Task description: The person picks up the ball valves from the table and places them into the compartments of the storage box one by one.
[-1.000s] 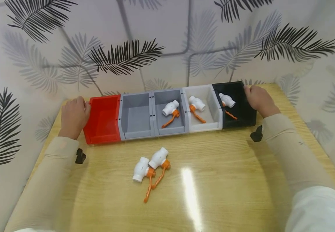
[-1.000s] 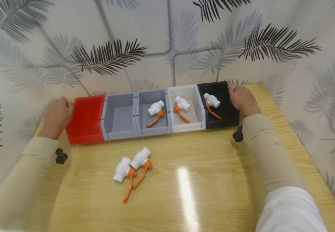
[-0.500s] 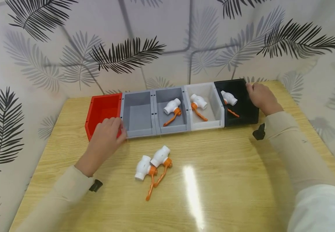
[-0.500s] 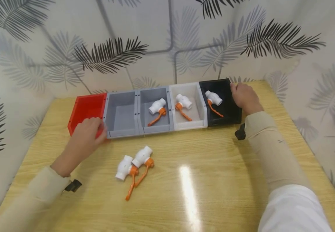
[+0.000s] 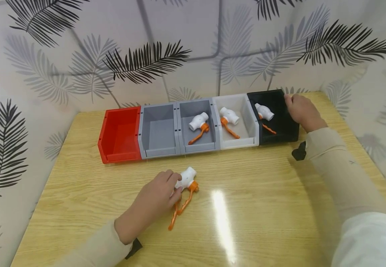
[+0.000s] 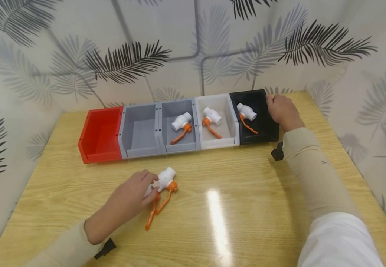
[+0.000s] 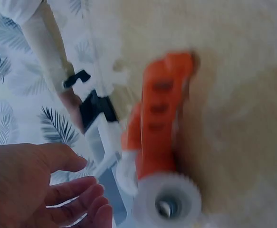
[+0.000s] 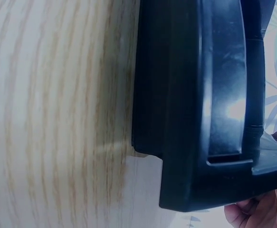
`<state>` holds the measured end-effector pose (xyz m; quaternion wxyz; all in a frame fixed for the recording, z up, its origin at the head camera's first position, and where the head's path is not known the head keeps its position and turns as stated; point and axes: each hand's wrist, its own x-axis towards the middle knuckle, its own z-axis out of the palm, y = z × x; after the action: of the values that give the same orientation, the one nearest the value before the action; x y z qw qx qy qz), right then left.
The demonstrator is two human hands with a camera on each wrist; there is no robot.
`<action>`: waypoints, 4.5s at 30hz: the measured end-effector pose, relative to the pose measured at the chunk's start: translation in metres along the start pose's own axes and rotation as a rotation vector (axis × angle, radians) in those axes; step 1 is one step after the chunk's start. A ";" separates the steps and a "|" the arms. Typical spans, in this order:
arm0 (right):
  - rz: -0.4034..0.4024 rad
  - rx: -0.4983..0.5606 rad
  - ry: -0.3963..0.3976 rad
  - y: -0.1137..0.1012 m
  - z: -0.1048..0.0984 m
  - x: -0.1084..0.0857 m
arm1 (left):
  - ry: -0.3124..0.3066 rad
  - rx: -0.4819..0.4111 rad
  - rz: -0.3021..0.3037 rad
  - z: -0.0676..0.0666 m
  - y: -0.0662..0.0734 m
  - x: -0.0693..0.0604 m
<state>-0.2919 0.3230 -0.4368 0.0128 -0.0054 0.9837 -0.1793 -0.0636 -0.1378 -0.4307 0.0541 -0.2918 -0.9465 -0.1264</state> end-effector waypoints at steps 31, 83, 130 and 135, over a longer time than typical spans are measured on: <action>0.000 0.014 0.008 0.002 0.000 0.000 | -0.020 0.263 -0.018 0.044 0.051 -0.016; 0.045 0.027 -0.039 -0.002 -0.003 -0.004 | 0.046 0.090 0.111 0.019 0.032 0.004; 0.030 0.048 -0.020 0.001 0.002 -0.001 | 0.195 0.269 -0.112 -0.005 -0.087 0.088; 0.030 0.045 -0.013 0.001 0.002 0.000 | 0.201 0.265 -0.142 0.001 -0.090 0.093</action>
<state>-0.2920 0.3230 -0.4389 0.0220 0.0082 0.9793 -0.2011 -0.1912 -0.1591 -0.4336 0.1775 -0.2006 -0.9629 -0.0328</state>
